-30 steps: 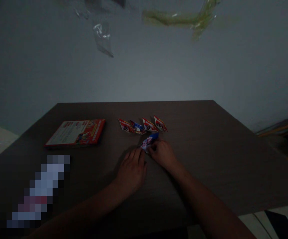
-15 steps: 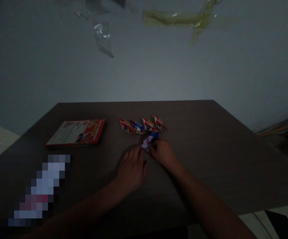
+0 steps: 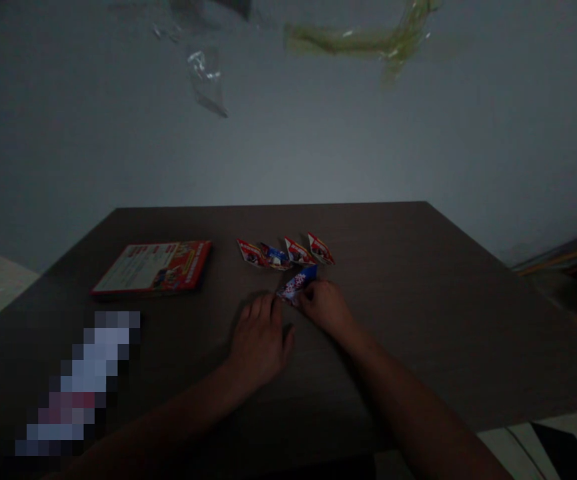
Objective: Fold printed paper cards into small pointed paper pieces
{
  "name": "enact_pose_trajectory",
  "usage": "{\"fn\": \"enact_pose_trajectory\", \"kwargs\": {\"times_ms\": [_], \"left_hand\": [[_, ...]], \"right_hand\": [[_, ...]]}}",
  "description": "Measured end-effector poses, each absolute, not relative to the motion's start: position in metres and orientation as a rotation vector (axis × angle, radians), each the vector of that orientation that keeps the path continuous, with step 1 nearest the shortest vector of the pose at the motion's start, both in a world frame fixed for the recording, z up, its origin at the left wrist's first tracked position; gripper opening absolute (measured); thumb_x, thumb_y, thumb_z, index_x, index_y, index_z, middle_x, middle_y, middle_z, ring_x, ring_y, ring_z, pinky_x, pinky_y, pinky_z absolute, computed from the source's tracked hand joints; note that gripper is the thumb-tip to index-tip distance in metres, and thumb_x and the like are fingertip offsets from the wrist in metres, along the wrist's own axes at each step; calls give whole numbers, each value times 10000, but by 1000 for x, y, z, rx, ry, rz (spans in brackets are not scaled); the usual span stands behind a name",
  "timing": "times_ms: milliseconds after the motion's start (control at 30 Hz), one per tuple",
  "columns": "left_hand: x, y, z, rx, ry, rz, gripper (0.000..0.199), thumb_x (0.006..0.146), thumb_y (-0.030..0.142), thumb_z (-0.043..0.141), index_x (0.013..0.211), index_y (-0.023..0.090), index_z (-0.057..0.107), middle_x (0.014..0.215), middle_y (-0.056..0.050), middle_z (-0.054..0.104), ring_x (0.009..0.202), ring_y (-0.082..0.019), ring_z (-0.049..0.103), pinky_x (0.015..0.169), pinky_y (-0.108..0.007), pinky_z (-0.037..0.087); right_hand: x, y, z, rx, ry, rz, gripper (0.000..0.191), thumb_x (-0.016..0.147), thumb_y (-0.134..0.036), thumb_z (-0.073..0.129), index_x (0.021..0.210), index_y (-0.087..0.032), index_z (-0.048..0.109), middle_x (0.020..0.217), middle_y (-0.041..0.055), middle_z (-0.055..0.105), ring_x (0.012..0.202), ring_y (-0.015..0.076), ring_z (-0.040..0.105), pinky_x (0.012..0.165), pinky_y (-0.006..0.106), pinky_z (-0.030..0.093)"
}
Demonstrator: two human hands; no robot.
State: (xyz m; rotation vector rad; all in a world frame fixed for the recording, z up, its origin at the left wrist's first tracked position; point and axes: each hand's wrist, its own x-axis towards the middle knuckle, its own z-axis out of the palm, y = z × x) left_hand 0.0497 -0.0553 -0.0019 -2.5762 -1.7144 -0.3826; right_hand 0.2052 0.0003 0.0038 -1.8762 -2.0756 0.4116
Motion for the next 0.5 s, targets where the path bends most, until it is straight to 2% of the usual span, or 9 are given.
{"fn": "enact_pose_trajectory", "kwargs": {"times_ms": [200,500], "left_hand": [[45,-52,3,-2577,-1719,-372,539,827,438,446,1193,45,498,1218,-197,488,1101,-319,424,912,-455,347],[43,-49,8,-2606,-1716,-374,514,825,452,449,1168,73,508,1176,-181,496,1075,-313,423,894,-458,344]], "right_hand": [[205,1,4,-1890,-2083,417,239,801,-320,557,699,-146,685,790,75,687,668,156,605,568,240,357],[204,1,6,-1892,-2073,415,237,794,-322,565,679,-150,681,770,76,686,647,151,594,559,239,351]]}}
